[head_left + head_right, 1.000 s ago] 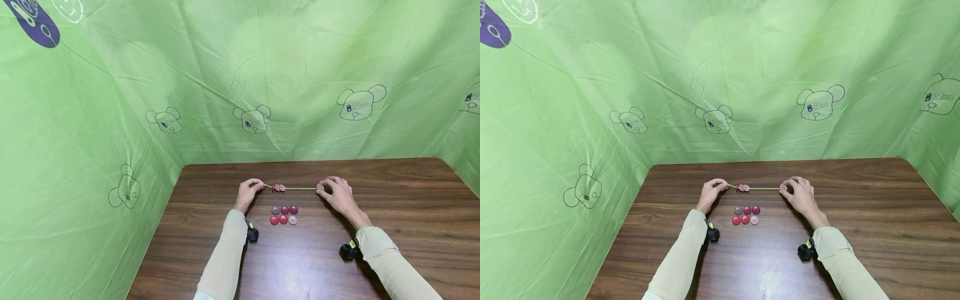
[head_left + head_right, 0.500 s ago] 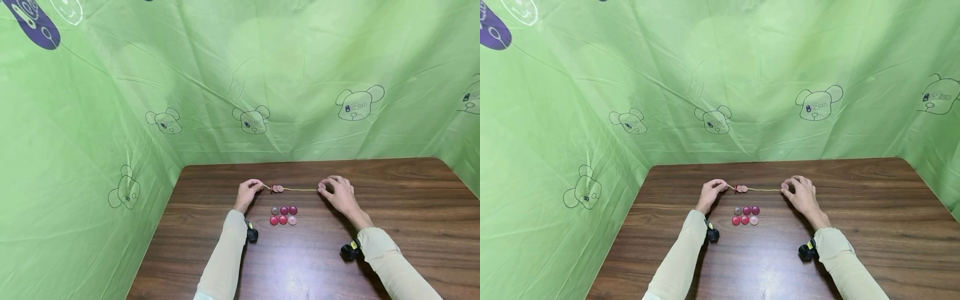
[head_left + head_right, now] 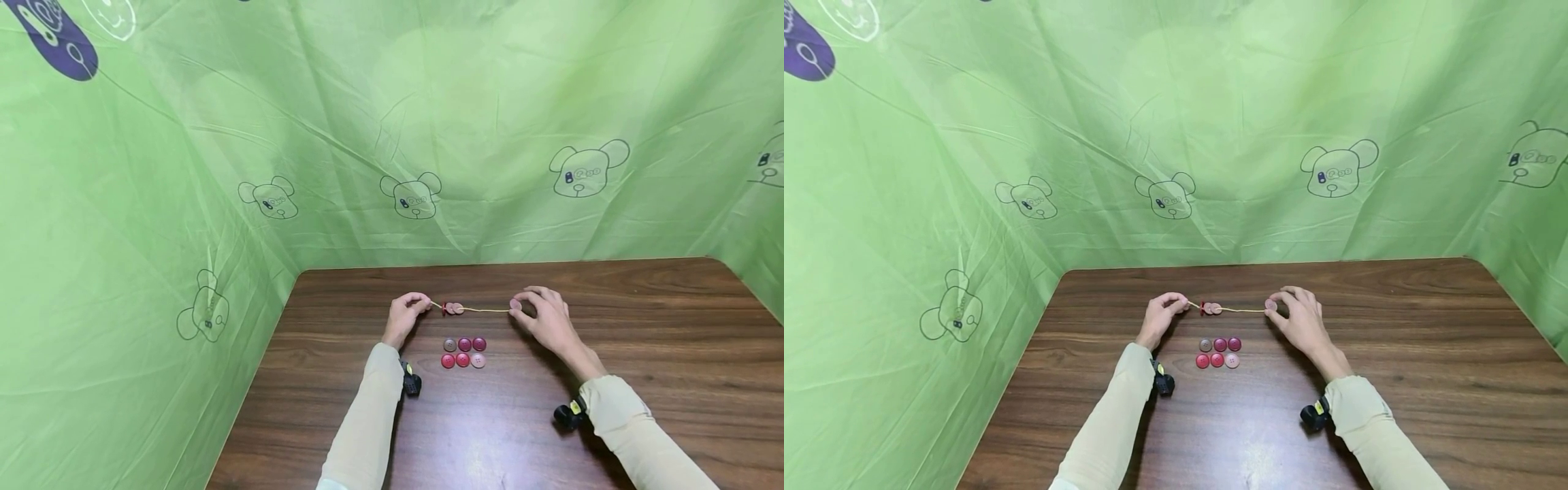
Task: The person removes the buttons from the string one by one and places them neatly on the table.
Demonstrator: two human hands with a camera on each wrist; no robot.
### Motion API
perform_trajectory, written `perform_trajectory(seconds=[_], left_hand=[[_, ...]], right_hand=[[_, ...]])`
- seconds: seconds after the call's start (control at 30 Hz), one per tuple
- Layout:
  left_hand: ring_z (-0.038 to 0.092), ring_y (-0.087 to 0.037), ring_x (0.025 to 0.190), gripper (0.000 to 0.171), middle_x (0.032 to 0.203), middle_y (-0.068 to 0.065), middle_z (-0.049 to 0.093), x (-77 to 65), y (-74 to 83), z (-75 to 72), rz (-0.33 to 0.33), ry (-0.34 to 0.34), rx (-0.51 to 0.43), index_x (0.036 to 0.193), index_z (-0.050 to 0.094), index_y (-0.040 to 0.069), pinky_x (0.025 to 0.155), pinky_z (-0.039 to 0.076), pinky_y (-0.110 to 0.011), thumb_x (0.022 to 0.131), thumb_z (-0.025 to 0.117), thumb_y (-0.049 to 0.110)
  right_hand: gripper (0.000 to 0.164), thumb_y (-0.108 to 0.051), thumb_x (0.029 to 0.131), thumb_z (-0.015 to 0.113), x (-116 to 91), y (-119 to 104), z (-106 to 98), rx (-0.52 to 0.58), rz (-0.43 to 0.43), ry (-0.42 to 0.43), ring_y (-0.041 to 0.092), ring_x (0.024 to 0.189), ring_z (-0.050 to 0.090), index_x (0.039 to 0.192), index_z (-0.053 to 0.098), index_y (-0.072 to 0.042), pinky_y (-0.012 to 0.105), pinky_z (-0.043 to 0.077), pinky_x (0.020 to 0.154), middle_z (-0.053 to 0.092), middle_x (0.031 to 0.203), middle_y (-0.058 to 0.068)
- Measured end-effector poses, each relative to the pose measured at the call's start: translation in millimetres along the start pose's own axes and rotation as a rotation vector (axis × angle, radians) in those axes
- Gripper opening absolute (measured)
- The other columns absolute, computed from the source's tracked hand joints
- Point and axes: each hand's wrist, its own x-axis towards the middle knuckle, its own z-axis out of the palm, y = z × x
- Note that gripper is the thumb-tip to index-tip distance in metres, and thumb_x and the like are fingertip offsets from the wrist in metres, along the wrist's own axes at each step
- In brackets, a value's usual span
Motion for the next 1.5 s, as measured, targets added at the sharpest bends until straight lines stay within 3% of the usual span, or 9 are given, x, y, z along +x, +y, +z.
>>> perform_trajectory(seconds=[0.13,0.2,0.37,0.5,0.7,0.87,1.03,1.33,1.5], left_hand=[[0.065,-0.037,0.093,0.020,0.095,-0.025,0.070,-0.4,2.9,-1.2,0.005,-0.036,-0.008,0.098,0.071,-0.001,0.085,0.052,-0.046,0.089,0.068,0.017],[0.063,-0.042,0.096,0.021,0.097,-0.028,0.068,-4.8,12.1,-2.3,0.010,-0.053,-0.005,0.100,0.069,-0.004,0.086,0.050,-0.051,0.090,0.067,0.014],[0.061,-0.046,0.099,0.021,0.099,-0.031,0.067,-15.9,33.1,-3.7,0.002,-0.077,-0.007,0.102,0.066,-0.009,0.088,0.048,-0.054,0.091,0.064,0.008],[0.061,-0.046,0.099,0.020,0.100,-0.031,0.067,-11.3,25.7,-3.3,-0.008,-0.077,-0.006,0.103,0.067,-0.009,0.088,0.047,-0.054,0.091,0.063,0.007],[0.064,-0.040,0.095,0.015,0.094,-0.020,0.071,-1.5,4.8,-0.9,-0.005,-0.036,-0.012,0.098,0.070,-0.001,0.084,0.050,-0.046,0.089,0.067,0.011],[0.066,-0.025,0.088,0.015,0.089,-0.010,0.073,-0.6,1.1,0.1,0.005,-0.012,-0.008,0.093,0.072,0.006,0.077,0.051,-0.030,0.086,0.072,0.018],[0.065,-0.017,0.085,0.018,0.092,-0.010,0.073,-0.4,0.8,0.2,0.008,-0.009,-0.007,0.094,0.072,0.007,0.075,0.049,-0.025,0.085,0.073,0.022],[0.062,-0.043,0.099,0.019,0.102,-0.026,0.069,-5.6,12.1,-1.2,0.008,-0.045,-0.031,0.099,0.070,-0.003,0.084,0.051,-0.043,0.089,0.068,0.013],[0.061,-0.046,0.101,0.019,0.104,-0.028,0.067,-14.0,28.4,-1.9,0.008,-0.057,-0.025,0.101,0.069,-0.005,0.084,0.051,-0.045,0.090,0.066,0.010]], right_hand=[[0.031,-0.026,0.083,0.073,1,-6,2,0.004,-0.018,-0.003,0.044,0.119,0.040,0.108,0.066,-0.009,0.062,0.027,0.093,0.054,0.127,0.020],[0.031,-0.026,0.083,0.073,1,-9,4,0.009,-0.027,-0.008,0.044,0.120,0.040,0.108,0.066,-0.009,0.062,0.027,0.094,0.054,0.127,0.020],[0.027,-0.027,0.084,0.073,-1,-13,9,0.008,-0.045,-0.028,0.043,0.120,0.040,0.105,0.067,-0.012,0.061,0.027,0.095,0.054,0.127,0.019],[0.025,-0.028,0.083,0.073,-3,-15,13,0.003,-0.056,-0.039,0.042,0.120,0.041,0.102,0.067,-0.013,0.060,0.027,0.096,0.054,0.126,0.018],[0.025,-0.027,0.082,0.075,-5,-21,15,0.010,-0.078,-0.053,0.041,0.119,0.043,0.101,0.067,-0.013,0.058,0.029,0.094,0.056,0.125,0.018],[0.026,-0.027,0.082,0.074,-5,-24,16,-0.010,-0.096,-0.096,0.039,0.120,0.043,0.103,0.068,-0.014,0.055,0.031,0.093,0.056,0.125,0.016],[0.028,-0.028,0.082,0.074,-7,-27,16,-0.034,-0.110,-0.165,0.039,0.122,0.041,0.106,0.068,-0.014,0.057,0.032,0.093,0.054,0.128,0.018],[0.031,-0.028,0.081,0.076,-11,-29,17,-0.041,-0.167,-0.183,0.040,0.120,0.042,0.106,0.069,-0.011,0.057,0.033,0.091,0.056,0.125,0.018],[0.029,-0.028,0.080,0.076,-13,-29,19,-0.046,-0.185,-0.167,0.041,0.119,0.043,0.104,0.069,-0.012,0.057,0.034,0.090,0.057,0.123,0.017]])
